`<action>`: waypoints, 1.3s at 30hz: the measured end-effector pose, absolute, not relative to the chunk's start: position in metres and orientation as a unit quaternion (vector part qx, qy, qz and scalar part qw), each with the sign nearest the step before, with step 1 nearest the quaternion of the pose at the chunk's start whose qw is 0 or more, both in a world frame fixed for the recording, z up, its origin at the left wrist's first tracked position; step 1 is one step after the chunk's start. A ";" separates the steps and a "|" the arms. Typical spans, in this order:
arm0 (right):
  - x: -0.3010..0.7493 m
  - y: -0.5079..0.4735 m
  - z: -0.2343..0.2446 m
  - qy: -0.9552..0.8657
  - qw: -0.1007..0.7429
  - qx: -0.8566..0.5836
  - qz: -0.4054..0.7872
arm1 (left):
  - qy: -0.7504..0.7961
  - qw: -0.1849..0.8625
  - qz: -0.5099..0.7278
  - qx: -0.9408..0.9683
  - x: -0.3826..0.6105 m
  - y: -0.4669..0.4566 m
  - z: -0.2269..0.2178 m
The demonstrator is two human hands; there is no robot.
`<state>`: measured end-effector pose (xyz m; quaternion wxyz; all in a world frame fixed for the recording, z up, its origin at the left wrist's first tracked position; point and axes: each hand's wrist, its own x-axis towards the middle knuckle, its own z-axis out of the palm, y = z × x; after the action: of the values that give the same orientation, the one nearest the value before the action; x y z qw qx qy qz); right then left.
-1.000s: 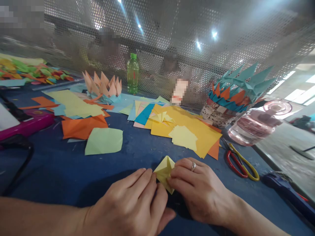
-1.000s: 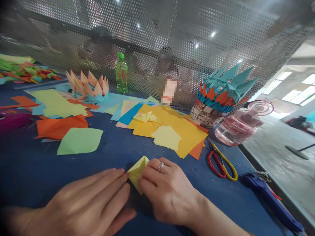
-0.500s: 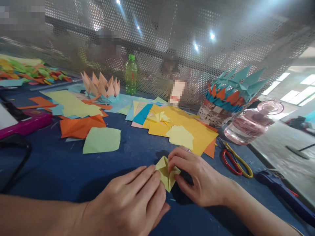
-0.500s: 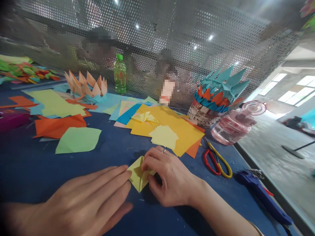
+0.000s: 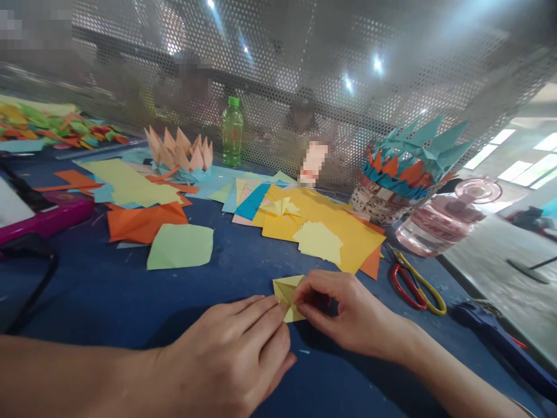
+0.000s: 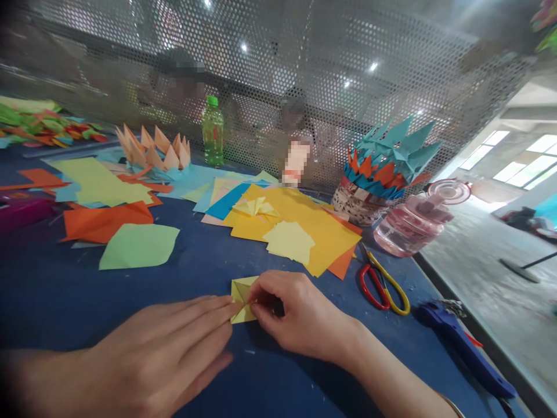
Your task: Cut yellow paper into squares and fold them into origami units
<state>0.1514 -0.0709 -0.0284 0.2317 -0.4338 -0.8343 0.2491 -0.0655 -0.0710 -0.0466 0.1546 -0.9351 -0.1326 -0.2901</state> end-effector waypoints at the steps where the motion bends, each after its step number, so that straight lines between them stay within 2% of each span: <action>1: 0.152 -0.071 -0.029 -0.836 0.232 -0.430 0.251 | -0.122 0.156 -0.297 -0.934 -0.066 -0.071 -0.046; 18: 0.162 -0.063 -0.030 -0.853 0.243 -0.357 0.294 | -0.128 0.123 -0.325 -0.929 -0.069 -0.076 -0.048; 39: 0.164 -0.064 -0.032 -0.859 0.246 -0.349 0.285 | -0.117 0.108 -0.324 -0.933 -0.070 -0.072 -0.048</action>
<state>0.1641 -0.0636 -0.0316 0.2456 -0.3487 -0.8585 0.2846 -0.0700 -0.0722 -0.0482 0.1076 -0.9327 -0.1169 -0.3238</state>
